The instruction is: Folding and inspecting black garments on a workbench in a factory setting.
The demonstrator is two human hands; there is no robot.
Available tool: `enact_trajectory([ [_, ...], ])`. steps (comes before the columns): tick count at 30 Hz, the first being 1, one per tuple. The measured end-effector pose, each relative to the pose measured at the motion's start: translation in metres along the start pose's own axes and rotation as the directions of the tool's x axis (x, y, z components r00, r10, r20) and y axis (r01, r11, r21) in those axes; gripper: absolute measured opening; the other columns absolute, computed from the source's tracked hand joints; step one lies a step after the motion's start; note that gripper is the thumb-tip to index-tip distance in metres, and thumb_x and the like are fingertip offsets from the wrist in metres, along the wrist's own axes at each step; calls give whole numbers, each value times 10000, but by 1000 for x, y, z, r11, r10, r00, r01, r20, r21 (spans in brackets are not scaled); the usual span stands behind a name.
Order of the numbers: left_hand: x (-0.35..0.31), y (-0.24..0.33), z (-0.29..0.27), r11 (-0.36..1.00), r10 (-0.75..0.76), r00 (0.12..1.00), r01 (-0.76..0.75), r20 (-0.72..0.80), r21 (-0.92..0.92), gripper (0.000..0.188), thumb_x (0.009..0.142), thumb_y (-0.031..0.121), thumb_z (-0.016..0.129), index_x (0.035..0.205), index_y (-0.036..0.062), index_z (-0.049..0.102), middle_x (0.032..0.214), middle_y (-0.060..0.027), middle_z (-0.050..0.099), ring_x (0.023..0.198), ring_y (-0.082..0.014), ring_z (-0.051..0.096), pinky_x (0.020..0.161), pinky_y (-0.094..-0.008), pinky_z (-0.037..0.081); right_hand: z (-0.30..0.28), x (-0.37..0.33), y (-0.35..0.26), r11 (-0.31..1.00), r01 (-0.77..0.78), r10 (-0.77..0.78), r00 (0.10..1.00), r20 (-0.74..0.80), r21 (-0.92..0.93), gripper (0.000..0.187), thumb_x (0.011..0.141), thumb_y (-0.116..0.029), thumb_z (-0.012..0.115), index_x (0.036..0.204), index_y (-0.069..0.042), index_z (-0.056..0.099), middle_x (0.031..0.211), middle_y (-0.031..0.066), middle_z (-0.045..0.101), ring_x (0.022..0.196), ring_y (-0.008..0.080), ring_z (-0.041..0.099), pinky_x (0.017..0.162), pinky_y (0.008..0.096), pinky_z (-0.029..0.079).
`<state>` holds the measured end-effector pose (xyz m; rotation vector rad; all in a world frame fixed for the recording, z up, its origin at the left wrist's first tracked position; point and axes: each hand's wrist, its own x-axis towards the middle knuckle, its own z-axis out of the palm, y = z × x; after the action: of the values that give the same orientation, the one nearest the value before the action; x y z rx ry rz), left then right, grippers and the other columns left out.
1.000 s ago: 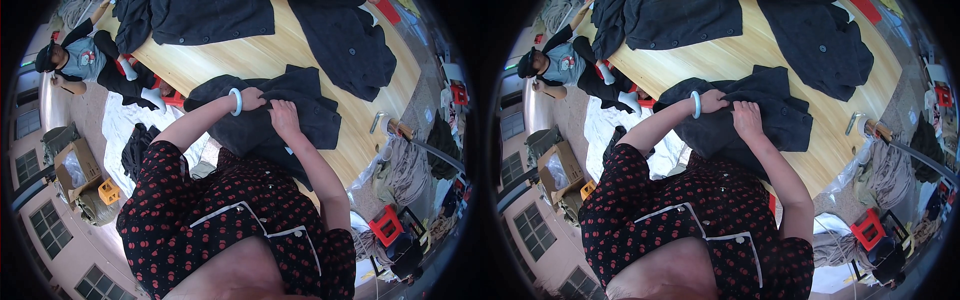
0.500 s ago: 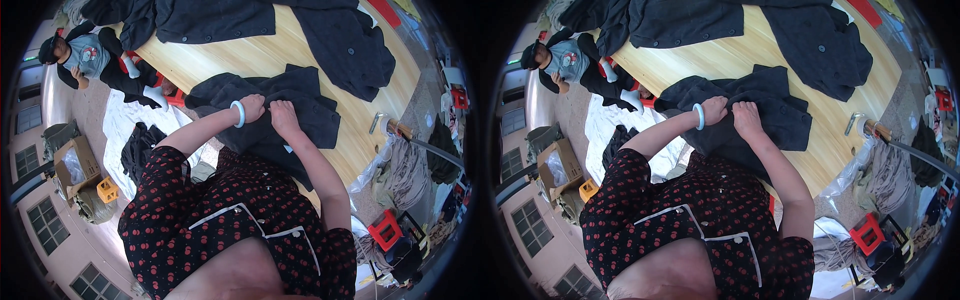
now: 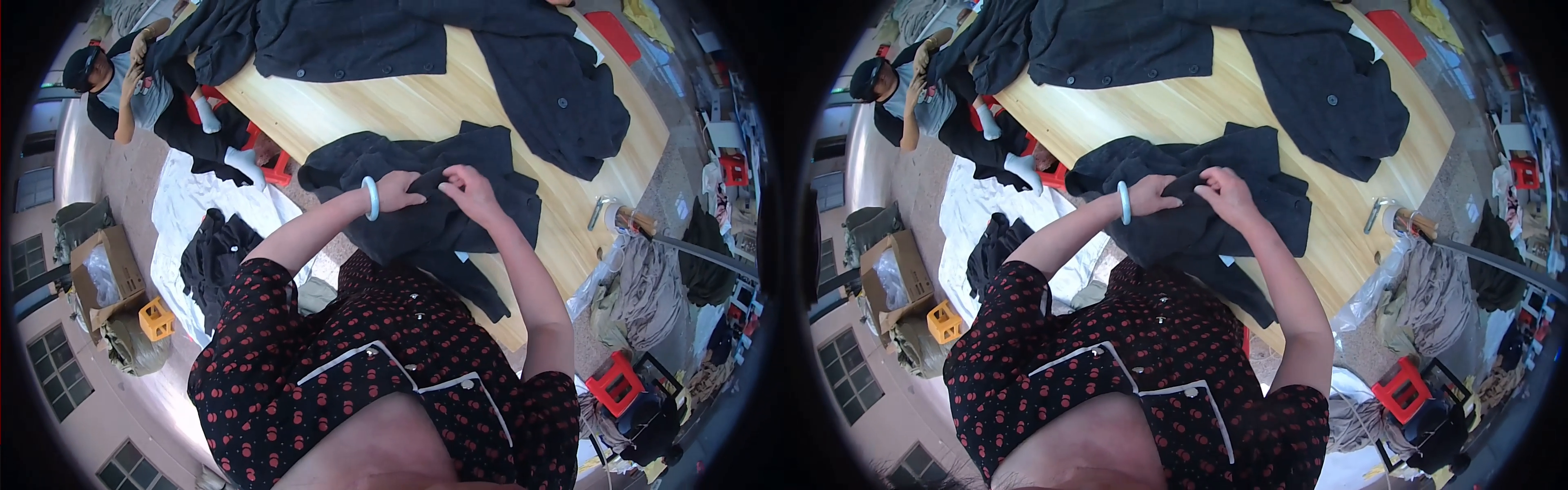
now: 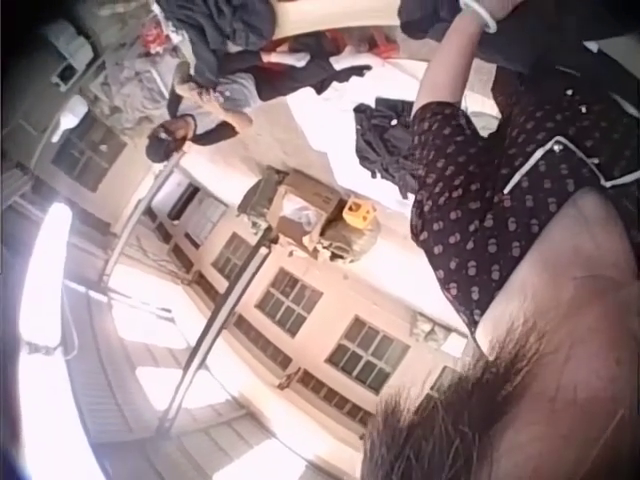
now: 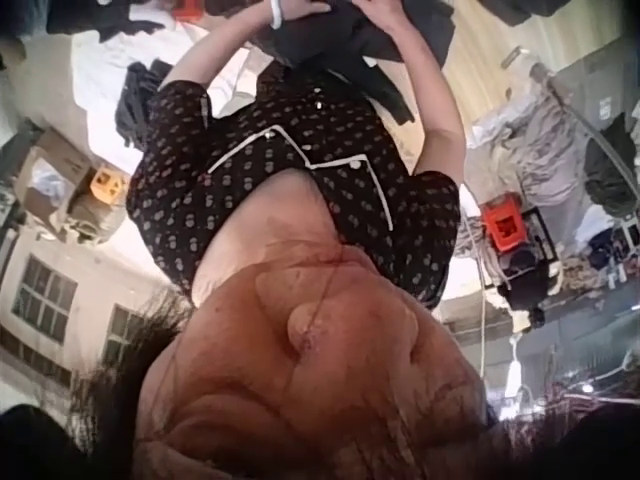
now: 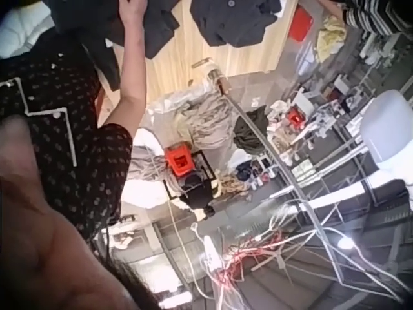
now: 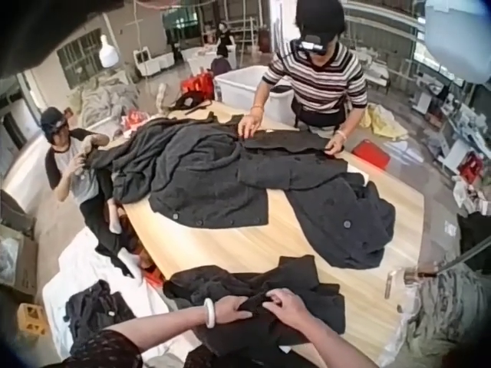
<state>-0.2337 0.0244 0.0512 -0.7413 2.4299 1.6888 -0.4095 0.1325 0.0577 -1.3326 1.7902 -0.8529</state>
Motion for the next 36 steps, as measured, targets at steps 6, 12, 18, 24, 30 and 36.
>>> enact_trajectory([
  [6, -9, -6, 17, 821, -145, 973, 219, -179, 527, 832, 578, 287, 736, 1250, 115, 277, 1245, -208, 276, 1085, -413, 379, 829, -432, 425, -124, 62, 72, 646, -372, -93, 829, -552, -667, 774, 601, -281, 729, 1226, -65, 328, 1222, 240, 341, 1145, 385, 315, 902, 491, 304],
  [12, -5, -17, 39, 632, -383, 913, 373, -144, 680, 897, 595, 267, 720, 1318, 192, 193, 1354, -173, 142, 1144, -461, 299, 875, -442, 402, -132, 95, 115, 427, -600, 329, 800, -502, -676, 986, 593, -428, 706, 1321, -106, 126, 1090, 207, 499, 1045, 319, 474, 950, 497, 251],
  [18, -4, -33, 41, 741, -270, 934, 357, -235, 569, 564, 611, 146, 654, 1132, 131, 440, 1144, -133, 413, 1038, -373, 426, 791, -383, 457, -130, 90, 134, 425, -508, 279, 861, -425, -749, 610, 677, -259, 612, 1175, -43, 335, 832, 172, 593, 826, 308, 579, 773, 427, 414],
  [24, -49, -30, 2, 922, -387, 902, 376, -192, -91, 414, 598, 125, 638, 989, 28, 544, 933, -149, 600, 907, -296, 552, 810, -369, 435, -84, 49, 38, 762, -452, 402, 891, -209, -464, 509, 665, -241, 574, 1105, -20, 450, 927, 249, 566, 923, 382, 522, 823, 370, 407],
  [30, -168, -100, 7, 474, -619, 785, 336, -36, -814, 382, 598, 152, 660, 952, 19, 606, 885, -118, 618, 806, -198, 581, 760, -304, 456, -43, 31, -92, 963, -267, 250, 930, 271, 28, 464, 671, -110, 558, 1111, 16, 479, 1000, 138, 578, 932, 217, 547, 837, 278, 399],
  [36, -285, -144, 13, 131, -757, 642, -31, -121, -991, 385, 620, 161, 638, 947, -35, 581, 876, -156, 609, 790, -234, 591, 726, -326, 474, 91, 32, -206, 960, -278, 215, 654, 725, -34, 450, 668, -56, 580, 1099, 24, 481, 1017, 83, 570, 925, 171, 530, 844, 261, 389],
])
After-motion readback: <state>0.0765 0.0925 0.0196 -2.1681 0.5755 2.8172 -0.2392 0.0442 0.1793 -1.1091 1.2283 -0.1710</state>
